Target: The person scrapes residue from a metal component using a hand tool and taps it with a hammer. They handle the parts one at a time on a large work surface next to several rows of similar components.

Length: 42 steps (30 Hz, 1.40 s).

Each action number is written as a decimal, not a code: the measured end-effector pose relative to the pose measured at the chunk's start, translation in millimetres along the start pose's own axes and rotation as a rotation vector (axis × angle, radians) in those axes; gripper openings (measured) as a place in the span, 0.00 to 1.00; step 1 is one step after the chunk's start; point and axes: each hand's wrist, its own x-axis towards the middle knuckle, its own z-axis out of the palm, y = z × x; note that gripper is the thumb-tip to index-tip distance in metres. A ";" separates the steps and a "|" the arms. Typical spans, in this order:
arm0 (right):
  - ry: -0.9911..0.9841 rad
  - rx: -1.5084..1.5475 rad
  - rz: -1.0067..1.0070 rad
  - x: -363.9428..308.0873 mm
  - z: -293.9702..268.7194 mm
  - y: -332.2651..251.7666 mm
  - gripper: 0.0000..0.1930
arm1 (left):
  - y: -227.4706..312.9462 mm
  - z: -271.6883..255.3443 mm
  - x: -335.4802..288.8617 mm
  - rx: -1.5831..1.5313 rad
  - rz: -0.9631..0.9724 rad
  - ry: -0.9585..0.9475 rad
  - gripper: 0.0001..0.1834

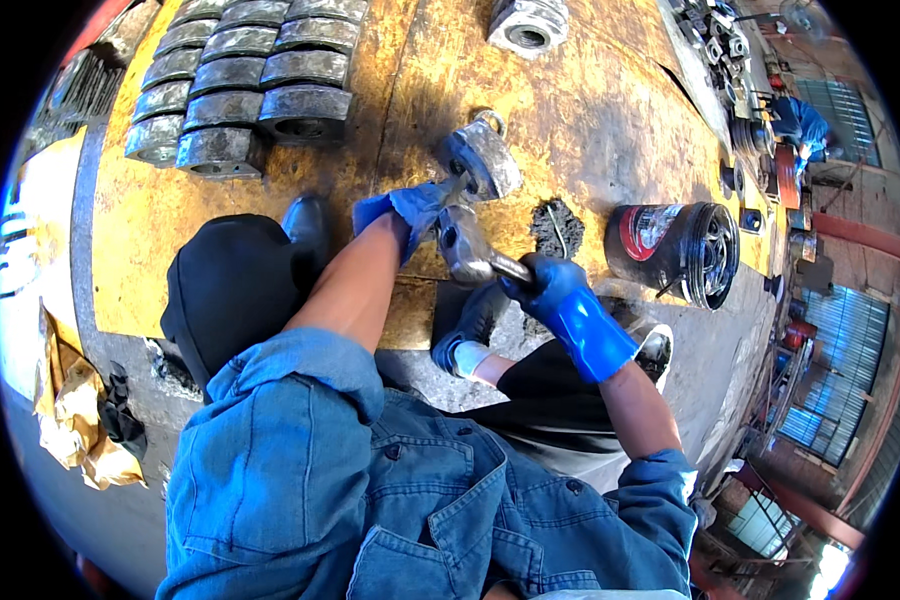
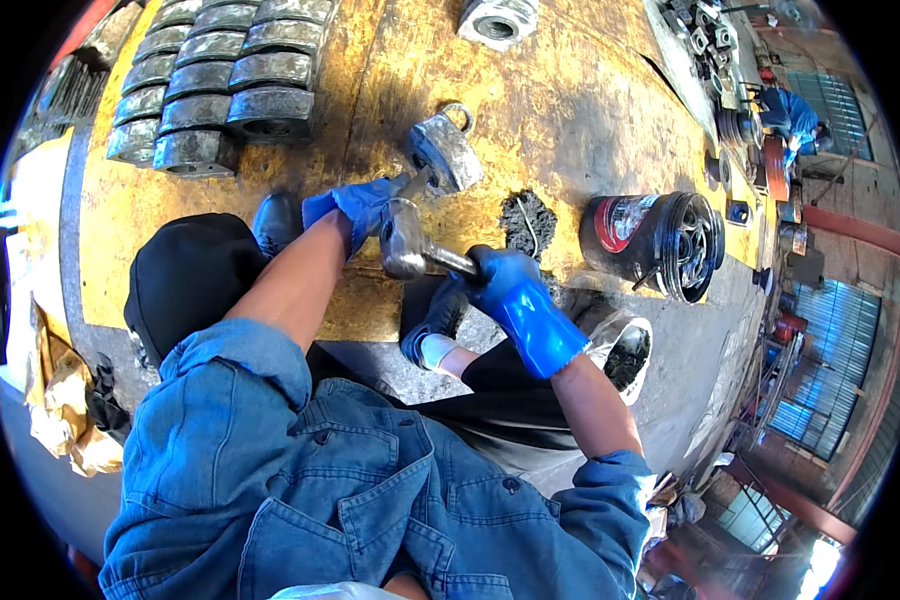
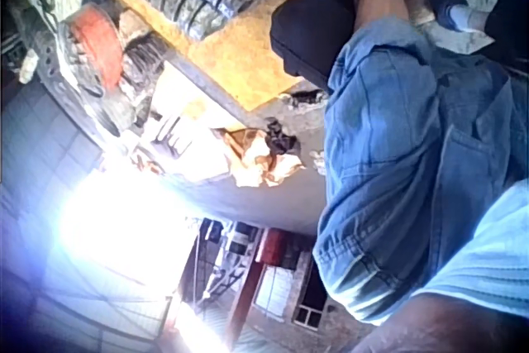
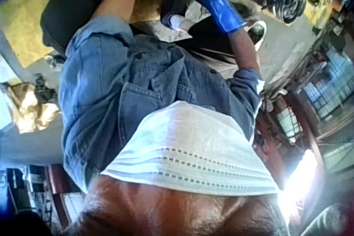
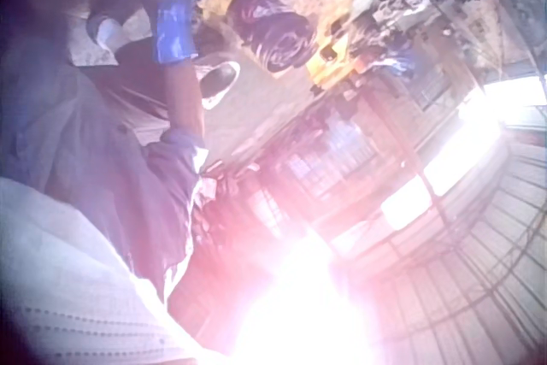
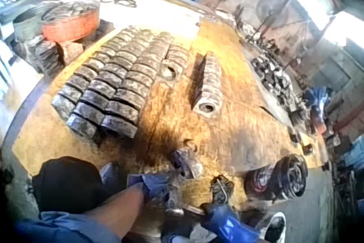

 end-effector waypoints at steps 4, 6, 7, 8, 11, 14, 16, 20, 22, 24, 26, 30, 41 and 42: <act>0.028 0.226 0.214 -13.0 16.8 47.1 0.18 | -3.3 -3.1 -3.8 0.014 -0.027 0.045 0.26; 0.148 0.535 0.390 -20.7 51.0 119.0 0.21 | -5.9 6.2 -0.7 0.043 -0.048 0.055 0.27; 0.049 0.558 0.467 -1.7 29.8 102.3 0.20 | -5.1 -12.5 -9.2 0.035 -0.041 0.105 0.27; -0.036 0.557 0.570 6.3 -4.2 87.1 0.19 | -6.0 -15.7 -11.6 0.039 -0.049 0.123 0.27; 0.006 0.450 0.751 4.9 22.2 178.3 0.21 | -13.6 -6.8 -10.0 0.058 -0.080 0.155 0.27; 0.094 0.462 0.835 2.6 62.2 258.9 0.20 | -14.9 0.0 -18.9 0.077 -0.095 0.185 0.28; 0.255 0.462 0.820 -3.0 80.0 284.0 0.20 | -18.5 2.9 -23.2 0.082 -0.108 0.217 0.28; 0.280 -0.147 0.615 -7.0 74.9 254.5 0.20 | -47.3 -10.5 -19.4 0.036 -0.048 0.284 0.28; 0.234 -0.199 0.419 15.7 54.6 214.0 0.21 | -67.3 -22.5 -8.7 -0.010 0.033 0.290 0.27; 0.127 -0.172 0.247 28.0 46.8 160.3 0.23 | -83.9 -19.2 -1.6 0.003 0.055 0.327 0.27; 0.011 -0.078 -0.005 21.3 46.1 103.9 0.27 | -101.4 -3.0 1.7 -0.075 0.090 0.373 0.28; -0.101 -0.036 -0.038 0.1 58.6 12.8 0.30 | -126.9 43.2 -21.6 -0.034 0.025 0.243 0.27; -0.028 0.173 0.377 -17.2 62.1 -14.1 0.19 | -122.1 80.7 -69.9 1.093 0.515 0.210 0.24; -0.019 0.310 0.427 -14.4 59.7 -7.6 0.21 | -121.6 79.4 -68.5 1.084 0.540 0.155 0.23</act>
